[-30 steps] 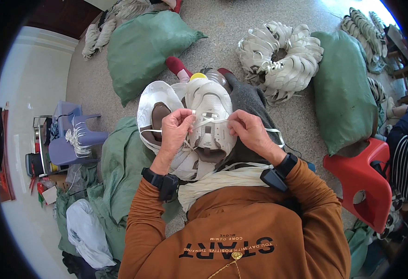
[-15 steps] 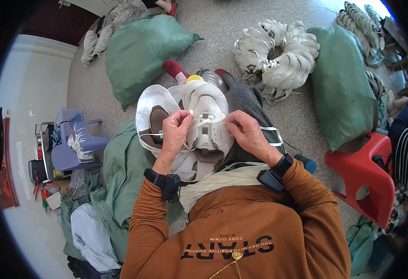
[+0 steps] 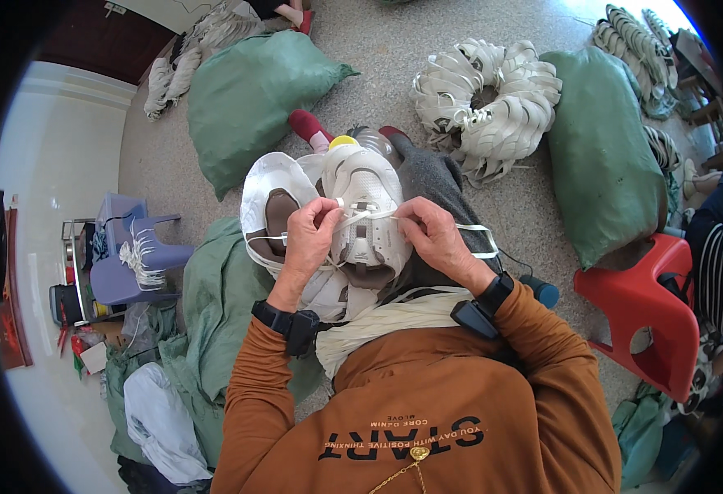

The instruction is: The person threads a white shoelace through the eyelets of a white sneaker held in their lap. They pull the lace ends to tighten the lacing and adjust the fit across the shoe's tongue. The task is performed by hand without tools.

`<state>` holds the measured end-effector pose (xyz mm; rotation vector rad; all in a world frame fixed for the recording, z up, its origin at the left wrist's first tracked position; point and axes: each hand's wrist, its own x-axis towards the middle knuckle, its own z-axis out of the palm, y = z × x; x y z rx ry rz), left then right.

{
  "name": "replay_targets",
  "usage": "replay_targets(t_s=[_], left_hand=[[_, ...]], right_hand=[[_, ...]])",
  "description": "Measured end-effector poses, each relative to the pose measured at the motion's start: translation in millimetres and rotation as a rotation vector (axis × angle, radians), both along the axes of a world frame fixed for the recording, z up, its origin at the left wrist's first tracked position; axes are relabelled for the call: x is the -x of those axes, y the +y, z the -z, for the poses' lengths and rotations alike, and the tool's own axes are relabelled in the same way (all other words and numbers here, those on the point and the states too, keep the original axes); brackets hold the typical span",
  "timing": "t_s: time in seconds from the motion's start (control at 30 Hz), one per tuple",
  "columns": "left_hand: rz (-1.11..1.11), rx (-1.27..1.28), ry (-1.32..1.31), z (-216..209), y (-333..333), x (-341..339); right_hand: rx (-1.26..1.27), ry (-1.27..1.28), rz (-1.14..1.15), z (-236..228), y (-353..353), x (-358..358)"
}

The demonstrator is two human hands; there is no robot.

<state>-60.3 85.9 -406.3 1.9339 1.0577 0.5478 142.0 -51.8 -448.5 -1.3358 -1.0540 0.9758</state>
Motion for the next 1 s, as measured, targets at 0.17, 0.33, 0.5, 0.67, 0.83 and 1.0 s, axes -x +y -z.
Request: replay_targets(t_s=[0.17,0.33,0.5,0.67,0.83,1.0], left_hand=[[0.006,-0.001,0.056,1,6,-1],[0.169,-0.398,0.154,1,2,-6],[0.016,-0.279,0.113,-25,-29,-3],[-0.053,0.23,-0.064,-2,-72,-9],[-0.104,0.389,-0.097,2,-79,-34],[-0.087,0.207,-0.097,23,-80,-32]], right_hand=[[-0.011,-0.027,0.005,1,0,0],[-0.024,-0.168,-0.03,-4,-1,-2],[-0.166,-0.334,0.052,-7,-1,2],[-0.214,-0.511,0.034,-10,13,-2],[-0.131,-0.642,-0.052,-24,17,-1],[-0.051,-0.751,-0.078,-22,23,1]])
